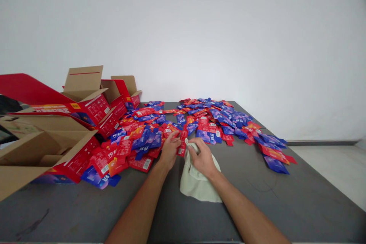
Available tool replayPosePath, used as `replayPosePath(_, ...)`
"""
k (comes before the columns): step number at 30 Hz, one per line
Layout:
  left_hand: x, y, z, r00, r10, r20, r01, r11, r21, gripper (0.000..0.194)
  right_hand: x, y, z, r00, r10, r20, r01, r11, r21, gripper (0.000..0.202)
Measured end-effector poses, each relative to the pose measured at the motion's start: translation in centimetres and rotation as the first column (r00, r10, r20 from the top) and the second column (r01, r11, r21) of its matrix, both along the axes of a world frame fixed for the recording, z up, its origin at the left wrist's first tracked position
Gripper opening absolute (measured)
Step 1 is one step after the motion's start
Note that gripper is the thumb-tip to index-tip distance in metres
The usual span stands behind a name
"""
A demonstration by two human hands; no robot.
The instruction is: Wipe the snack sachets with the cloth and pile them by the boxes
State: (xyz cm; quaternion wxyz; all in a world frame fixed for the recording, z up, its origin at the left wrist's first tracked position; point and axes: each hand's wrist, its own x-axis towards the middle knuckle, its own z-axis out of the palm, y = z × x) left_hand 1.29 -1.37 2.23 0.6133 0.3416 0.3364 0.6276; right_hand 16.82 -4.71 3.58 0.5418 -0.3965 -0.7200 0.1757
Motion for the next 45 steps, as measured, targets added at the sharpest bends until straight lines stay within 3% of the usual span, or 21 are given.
replayPosePath(5, 1.3, -0.4, -0.2, 0.998, -0.061, 0.025, 0.061, 0.998, -0.019, 0.038, -0.6, -0.1, -0.2, 0.997, 0.071, -0.002, -0.071, 0.997, 0.03, 0.018)
replayPosePath(8, 1.8, -0.4, 0.3, 0.989, -0.058, 0.133, 0.063, 0.998, -0.031, 0.03, -0.8, -0.1, -0.3, 0.997, 0.081, 0.019, -0.082, 0.995, 0.062, 0.022)
replayPosePath(11, 1.7, -0.5, 1.2, 0.958, -0.154, 0.241, 0.169, 0.985, -0.042, 0.027, -1.0, -0.3, -0.5, 0.986, 0.135, 0.093, -0.142, 0.987, 0.073, 0.024)
replayPosePath(14, 1.5, -0.7, 1.5, 0.939, -0.247, 0.24, 0.258, 0.966, -0.016, 0.027, -1.2, -0.3, -0.6, 0.977, 0.152, 0.147, -0.164, 0.984, 0.073, 0.025)
replayPosePath(17, 1.5, -0.8, 1.3, 0.95, -0.245, 0.196, 0.247, 0.969, 0.015, 0.024, -0.9, 0.1, -0.5, 0.99, 0.064, 0.125, -0.077, 0.992, 0.104, 0.025)
replayPosePath(21, 1.8, -1.4, 1.1, 0.947, -0.28, 0.155, 0.289, 0.956, -0.04, 0.029, 0.3, 0.9, -0.2, 0.987, -0.151, 0.05, 0.146, 0.984, 0.099, 0.026)
replayPosePath(25, 1.9, -1.8, 1.3, 0.931, -0.335, 0.146, 0.346, 0.936, -0.062, 0.041, 1.0, 1.4, -0.3, 0.976, -0.212, 0.042, 0.206, 0.971, 0.121, 0.028)
replayPosePath(32, 1.0, -0.9, 0.2, 0.958, -0.261, 0.116, 0.263, 0.965, -0.001, 0.039, -0.4, 0.6, -1.0, 0.99, -0.013, 0.142, -0.002, 0.995, 0.104, 0.027)
replayPosePath(37, 0.9, -0.7, 0.0, 0.988, -0.144, -0.054, 0.142, 0.989, -0.037, 0.047, -0.9, -0.2, -0.7, 0.95, 0.193, 0.247, -0.207, 0.978, 0.036, 0.031)
replayPosePath(40, 0.8, -0.3, 0.1, 0.963, 0.001, -0.268, 0.005, 1.0, 0.022, 0.044, -0.9, -0.3, -0.7, 0.939, 0.201, 0.28, -0.211, 0.978, 0.003, 0.033)
replayPosePath(42, 0.6, 0.1, 0.2, 0.887, 0.111, -0.448, -0.071, 0.992, 0.105, 0.043, -0.7, -0.1, -0.7, 0.94, 0.169, 0.297, -0.174, 0.985, -0.01, 0.033)
replayPosePath(45, 0.0, 1.2, 0.4, 0.653, 0.246, -0.716, -0.128, 0.968, 0.215, 0.048, -0.3, 0.3, -0.9, 0.943, 0.114, 0.313, -0.113, 0.993, -0.022, 0.032)
